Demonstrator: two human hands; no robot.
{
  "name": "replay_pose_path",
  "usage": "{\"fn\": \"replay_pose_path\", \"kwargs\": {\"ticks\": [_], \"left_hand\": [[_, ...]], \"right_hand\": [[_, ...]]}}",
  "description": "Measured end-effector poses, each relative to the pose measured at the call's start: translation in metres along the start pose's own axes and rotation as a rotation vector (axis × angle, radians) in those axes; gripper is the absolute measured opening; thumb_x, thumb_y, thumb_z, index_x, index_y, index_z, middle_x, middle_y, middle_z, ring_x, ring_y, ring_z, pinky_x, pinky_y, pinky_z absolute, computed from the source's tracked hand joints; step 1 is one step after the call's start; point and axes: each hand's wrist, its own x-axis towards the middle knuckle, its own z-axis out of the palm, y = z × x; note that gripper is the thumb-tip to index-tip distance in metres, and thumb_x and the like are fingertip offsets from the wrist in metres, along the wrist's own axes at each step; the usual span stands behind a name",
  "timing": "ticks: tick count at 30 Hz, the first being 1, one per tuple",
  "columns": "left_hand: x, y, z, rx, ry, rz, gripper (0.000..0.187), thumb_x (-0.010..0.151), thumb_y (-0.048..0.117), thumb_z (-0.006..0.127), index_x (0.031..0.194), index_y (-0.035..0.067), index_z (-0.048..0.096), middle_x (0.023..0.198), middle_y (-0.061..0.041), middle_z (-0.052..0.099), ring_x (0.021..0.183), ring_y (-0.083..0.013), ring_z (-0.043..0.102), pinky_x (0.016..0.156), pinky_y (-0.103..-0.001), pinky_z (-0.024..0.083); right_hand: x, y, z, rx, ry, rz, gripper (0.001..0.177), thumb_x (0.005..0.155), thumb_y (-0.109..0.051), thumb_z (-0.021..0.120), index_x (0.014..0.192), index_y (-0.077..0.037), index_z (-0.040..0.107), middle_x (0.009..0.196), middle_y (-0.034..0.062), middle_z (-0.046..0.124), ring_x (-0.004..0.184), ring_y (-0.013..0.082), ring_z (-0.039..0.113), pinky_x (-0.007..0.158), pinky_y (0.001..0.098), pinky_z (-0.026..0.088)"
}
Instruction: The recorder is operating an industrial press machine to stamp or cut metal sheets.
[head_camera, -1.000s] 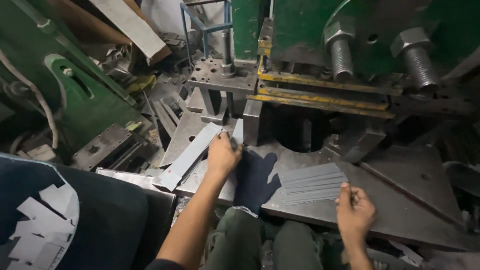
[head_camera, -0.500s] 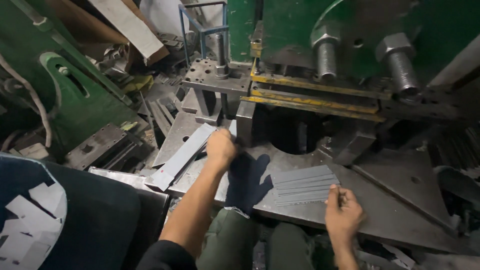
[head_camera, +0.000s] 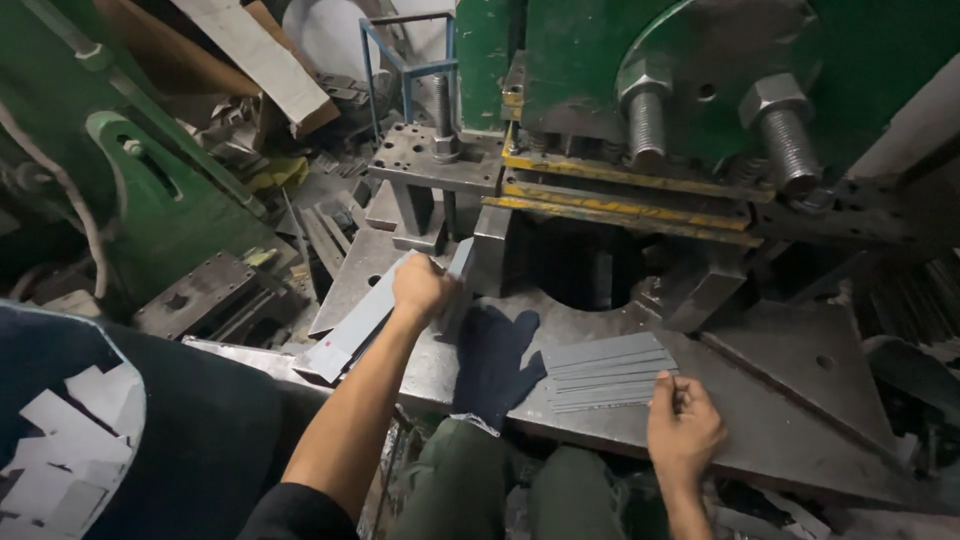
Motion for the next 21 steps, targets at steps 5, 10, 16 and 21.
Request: {"fn": "replay_pose_path", "kwargs": {"ticks": [5,10,16,21], "left_hand": [[-0.015,0.025,-0.027,-0.023,-0.046,-0.012,0.024,0.067,0.02,0.075,0.079,-0.001,0.078,0.08,-0.022,0.074,0.077,-0.0409,0.07,0.08,-0.044,0.057],[-0.016,0.025,-0.029,-0.041,-0.012,-0.03,0.028,0.064,0.024,0.078,0.077,-0.001,0.076,0.082,-0.02,0.075,0.079,-0.0401,0.071,0.079,-0.044,0.057],[-0.036,0.047,-0.061,-0.16,-0.046,-0.071,0.019,0.066,0.016,0.072,0.08,0.003,0.075,0.071,-0.013,0.074,0.064,-0.0293,0.07,0.069,-0.038,0.057],[-0.065,0.06,-0.092,-0.854,-0.165,-0.32,0.025,0.081,0.005,0.082,0.096,-0.012,0.07,0.082,-0.018,0.07,0.068,-0.0247,0.067,0.065,-0.034,0.059]], "right_hand": [[-0.001,-0.004,-0.001,-0.008,0.011,-0.011,0.021,0.103,-0.016,0.068,0.093,0.003,0.071,0.067,0.0056,0.069,0.053,0.0157,0.058,0.055,0.028,0.046],[-0.001,-0.002,-0.001,-0.023,0.011,-0.004,0.023,0.103,-0.018,0.068,0.093,0.002,0.072,0.066,0.0056,0.07,0.051,0.0148,0.057,0.053,0.0269,0.045],[-0.001,0.0,-0.002,0.037,0.005,-0.013,0.021,0.102,-0.016,0.068,0.095,0.003,0.069,0.068,0.0067,0.07,0.054,0.0157,0.059,0.055,0.0274,0.047],[0.002,0.008,0.0,0.225,-0.021,0.157,0.02,0.106,-0.015,0.064,0.098,0.003,0.067,0.073,0.0087,0.069,0.054,0.015,0.056,0.053,0.0272,0.045]]}}
